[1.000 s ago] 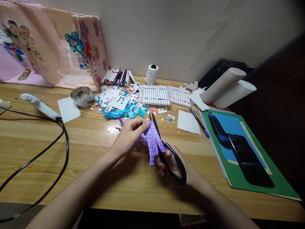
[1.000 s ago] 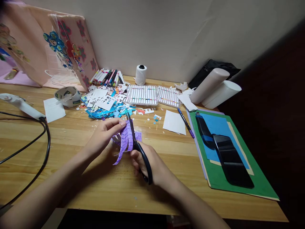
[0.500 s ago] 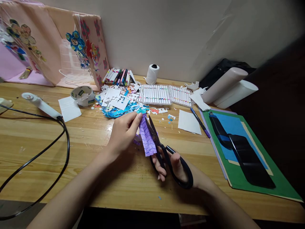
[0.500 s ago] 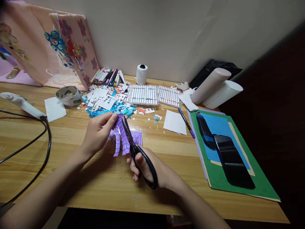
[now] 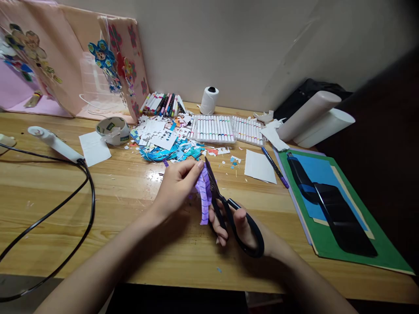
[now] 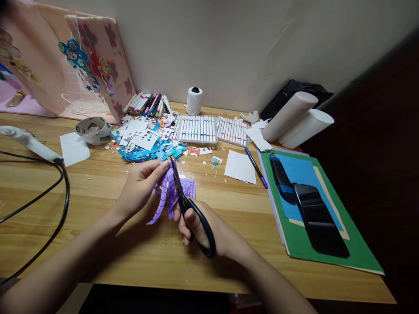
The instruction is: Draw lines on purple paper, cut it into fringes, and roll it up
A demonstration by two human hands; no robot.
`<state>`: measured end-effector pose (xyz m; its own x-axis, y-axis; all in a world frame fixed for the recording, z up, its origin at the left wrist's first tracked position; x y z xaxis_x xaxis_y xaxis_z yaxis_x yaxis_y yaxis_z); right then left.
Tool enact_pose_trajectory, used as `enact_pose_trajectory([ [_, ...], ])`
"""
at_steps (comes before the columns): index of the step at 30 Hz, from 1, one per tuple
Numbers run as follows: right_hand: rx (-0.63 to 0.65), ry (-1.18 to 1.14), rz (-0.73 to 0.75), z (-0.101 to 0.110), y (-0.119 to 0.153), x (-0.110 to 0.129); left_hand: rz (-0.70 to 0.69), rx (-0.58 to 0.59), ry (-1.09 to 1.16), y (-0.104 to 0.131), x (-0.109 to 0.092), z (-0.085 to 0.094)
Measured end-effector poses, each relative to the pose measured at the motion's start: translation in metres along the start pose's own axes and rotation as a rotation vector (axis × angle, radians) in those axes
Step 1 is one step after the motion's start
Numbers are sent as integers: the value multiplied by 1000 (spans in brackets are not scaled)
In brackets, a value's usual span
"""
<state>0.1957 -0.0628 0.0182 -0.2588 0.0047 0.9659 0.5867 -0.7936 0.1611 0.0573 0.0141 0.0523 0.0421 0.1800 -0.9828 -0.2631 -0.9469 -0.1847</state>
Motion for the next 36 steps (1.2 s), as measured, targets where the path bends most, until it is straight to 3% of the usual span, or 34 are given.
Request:
enact_pose_trajectory([
  [9, -90, -81, 8, -8, -5, -13, 53, 23, 17, 1, 6, -3],
  [18, -183, -158, -60, -10, -9, -11, 107, 46, 107, -3, 9, 0],
  [23, -105, -153, -3, -7, -4, -9, 53, 10, 38, -6, 6, 8],
  [30, 92, -126, -47, -10, 2, -1, -58, -220, 16, -3, 7, 15],
  [36, 14, -79, -42, -11, -2, -1, 59, -190, 95, 3, 9, 3],
])
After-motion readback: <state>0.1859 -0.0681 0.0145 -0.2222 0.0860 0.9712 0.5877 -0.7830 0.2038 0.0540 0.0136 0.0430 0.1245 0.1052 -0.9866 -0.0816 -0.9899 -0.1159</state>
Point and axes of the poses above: each hand's wrist, its own y-axis away from the middle knuckle, its own z-axis out of the back of the hand, x = y × z, the point moved 4 cm from there along -y, towards the middle knuckle, and after that the axes turned 14 degrees about y, right-handed, at the moved point
